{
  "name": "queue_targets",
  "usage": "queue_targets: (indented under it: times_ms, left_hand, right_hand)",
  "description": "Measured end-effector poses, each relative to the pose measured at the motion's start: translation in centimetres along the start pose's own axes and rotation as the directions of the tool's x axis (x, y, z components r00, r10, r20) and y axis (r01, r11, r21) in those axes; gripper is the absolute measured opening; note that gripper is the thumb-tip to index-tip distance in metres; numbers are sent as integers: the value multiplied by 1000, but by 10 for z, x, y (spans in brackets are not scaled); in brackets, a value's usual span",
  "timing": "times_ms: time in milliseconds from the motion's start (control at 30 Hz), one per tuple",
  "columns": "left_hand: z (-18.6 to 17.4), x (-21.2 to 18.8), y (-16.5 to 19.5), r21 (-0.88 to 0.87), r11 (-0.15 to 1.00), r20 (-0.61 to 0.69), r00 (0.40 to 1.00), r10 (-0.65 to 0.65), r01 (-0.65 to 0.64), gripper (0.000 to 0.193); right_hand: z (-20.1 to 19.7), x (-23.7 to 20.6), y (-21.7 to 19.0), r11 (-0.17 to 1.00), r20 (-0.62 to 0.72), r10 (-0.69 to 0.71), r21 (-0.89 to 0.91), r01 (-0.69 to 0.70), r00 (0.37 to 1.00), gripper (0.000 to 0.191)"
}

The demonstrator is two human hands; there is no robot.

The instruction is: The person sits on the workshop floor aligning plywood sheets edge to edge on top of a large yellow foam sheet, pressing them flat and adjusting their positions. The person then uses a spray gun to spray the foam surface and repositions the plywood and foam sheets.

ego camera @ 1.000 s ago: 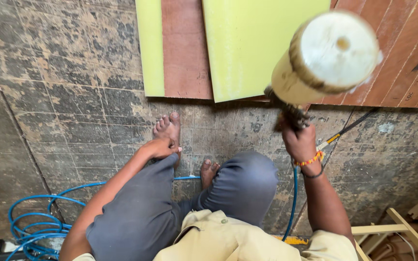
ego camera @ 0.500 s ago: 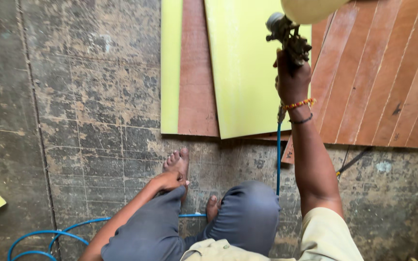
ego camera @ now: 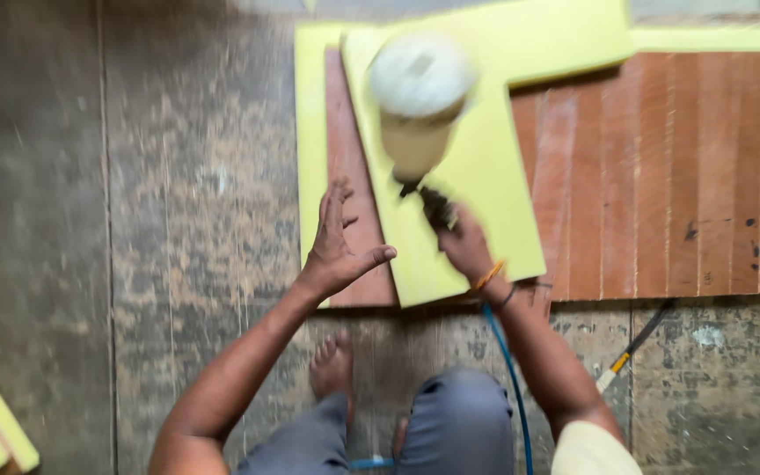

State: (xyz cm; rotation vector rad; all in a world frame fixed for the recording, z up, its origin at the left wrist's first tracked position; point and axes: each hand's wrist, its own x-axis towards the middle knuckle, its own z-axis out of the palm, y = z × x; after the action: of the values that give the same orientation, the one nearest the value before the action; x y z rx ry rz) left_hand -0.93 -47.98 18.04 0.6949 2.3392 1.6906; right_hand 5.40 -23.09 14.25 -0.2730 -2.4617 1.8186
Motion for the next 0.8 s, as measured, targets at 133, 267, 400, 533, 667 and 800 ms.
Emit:
queue_targets:
  times_ms: [133, 267, 400, 533, 667, 800]
  left_hand:
    - [14, 47, 37, -294, 954, -189, 982, -7, -50, 108]
    - [34, 50, 25, -460, 879, -169, 960, -222, 123, 93]
    - [43, 47, -9, -567, 817, -239, 929, -281, 101, 90]
    - [61, 40, -26, -634, 769, -148, 961, -233, 88, 80]
    - [90, 41, -19, -651, 747, -62, 971, -232, 138, 76]
    - [112, 43, -11, -646, 740, 18, 972, -234, 190, 72]
  right_hand:
    - [14, -56, -23, 973, 118, -133, -175, 153, 984, 41]
    - [-17, -100, -21, 923, 142, -332, -154, 353, 932, 45]
    - [-63, -163, 13, 968, 208, 6, -247, 47, 978, 40]
    - [-70, -216, 53, 968, 202, 199, -195, -160, 959, 55]
    - [-58, -237, 81, 980, 146, 188, 34, -195, 971, 57]
    - [-47, -251, 98, 971, -38, 126, 210, -115, 991, 53]
